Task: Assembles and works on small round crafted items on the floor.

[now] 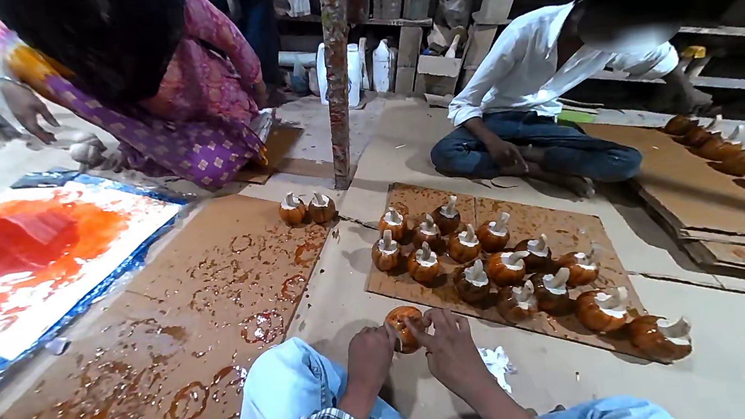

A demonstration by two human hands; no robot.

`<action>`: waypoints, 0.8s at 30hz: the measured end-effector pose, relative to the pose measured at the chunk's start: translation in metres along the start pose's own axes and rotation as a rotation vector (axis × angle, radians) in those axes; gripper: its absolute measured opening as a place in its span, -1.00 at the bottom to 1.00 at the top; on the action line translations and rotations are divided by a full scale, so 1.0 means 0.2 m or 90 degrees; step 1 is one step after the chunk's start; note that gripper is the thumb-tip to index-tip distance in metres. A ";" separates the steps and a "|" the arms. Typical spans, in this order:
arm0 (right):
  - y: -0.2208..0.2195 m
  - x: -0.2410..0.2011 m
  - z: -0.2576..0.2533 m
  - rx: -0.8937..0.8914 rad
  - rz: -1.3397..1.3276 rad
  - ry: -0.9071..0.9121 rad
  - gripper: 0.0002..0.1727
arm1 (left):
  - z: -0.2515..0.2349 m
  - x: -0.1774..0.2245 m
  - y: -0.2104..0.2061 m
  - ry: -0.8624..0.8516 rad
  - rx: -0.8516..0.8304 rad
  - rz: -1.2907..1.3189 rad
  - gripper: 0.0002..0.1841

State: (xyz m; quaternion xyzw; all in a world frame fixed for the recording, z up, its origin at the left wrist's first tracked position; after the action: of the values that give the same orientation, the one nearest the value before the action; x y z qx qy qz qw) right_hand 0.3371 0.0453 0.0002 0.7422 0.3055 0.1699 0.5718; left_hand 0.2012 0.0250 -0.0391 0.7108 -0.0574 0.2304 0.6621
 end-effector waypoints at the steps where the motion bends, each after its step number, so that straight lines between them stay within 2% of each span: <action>1: 0.01 -0.02 0.01 0.038 0.031 0.033 -0.21 | 0.00 0.00 0.00 0.000 0.002 -0.005 -0.41; 4: 0.04 -0.07 0.02 0.122 0.084 0.098 -0.27 | 0.01 0.01 0.00 0.005 -0.008 -0.020 -0.43; 9: 0.09 -0.10 0.03 0.146 0.087 0.148 -0.26 | 0.02 0.03 0.01 -0.039 0.019 -0.037 -0.48; 11: 0.11 -0.09 0.03 0.148 0.078 0.147 -0.29 | 0.04 0.05 0.04 -0.099 0.114 -0.040 -0.53; 14: 0.16 -0.02 0.02 0.172 0.072 0.086 -0.25 | 0.09 0.10 0.10 -0.236 0.373 -0.049 -0.58; 17: 0.14 0.05 0.02 0.172 0.079 0.020 -0.17 | 0.10 0.10 0.13 -0.269 0.476 -0.070 -0.57; 20: 0.10 0.13 0.00 0.089 0.066 -0.073 -0.17 | 0.09 0.08 0.12 -0.248 0.483 -0.069 -0.55; 24: 0.00 0.26 0.01 -0.129 0.015 -0.218 -0.20 | 0.08 0.06 0.13 -0.216 0.458 -0.030 -0.51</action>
State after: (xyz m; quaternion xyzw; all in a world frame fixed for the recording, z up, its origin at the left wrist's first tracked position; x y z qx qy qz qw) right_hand 0.3789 0.0774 -0.0057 0.7022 0.1763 0.0776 0.6854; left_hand 0.2063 0.0087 -0.0101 0.9263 -0.0651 0.0999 0.3574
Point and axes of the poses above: each hand's wrist, its own z-axis away from the middle knuckle, its own y-axis out of the back of the hand, x = y × z, the point moved 8 cm from there along -z, towards the middle knuckle, and after that the axes turned 9 degrees about x, right-handed, at the moved point
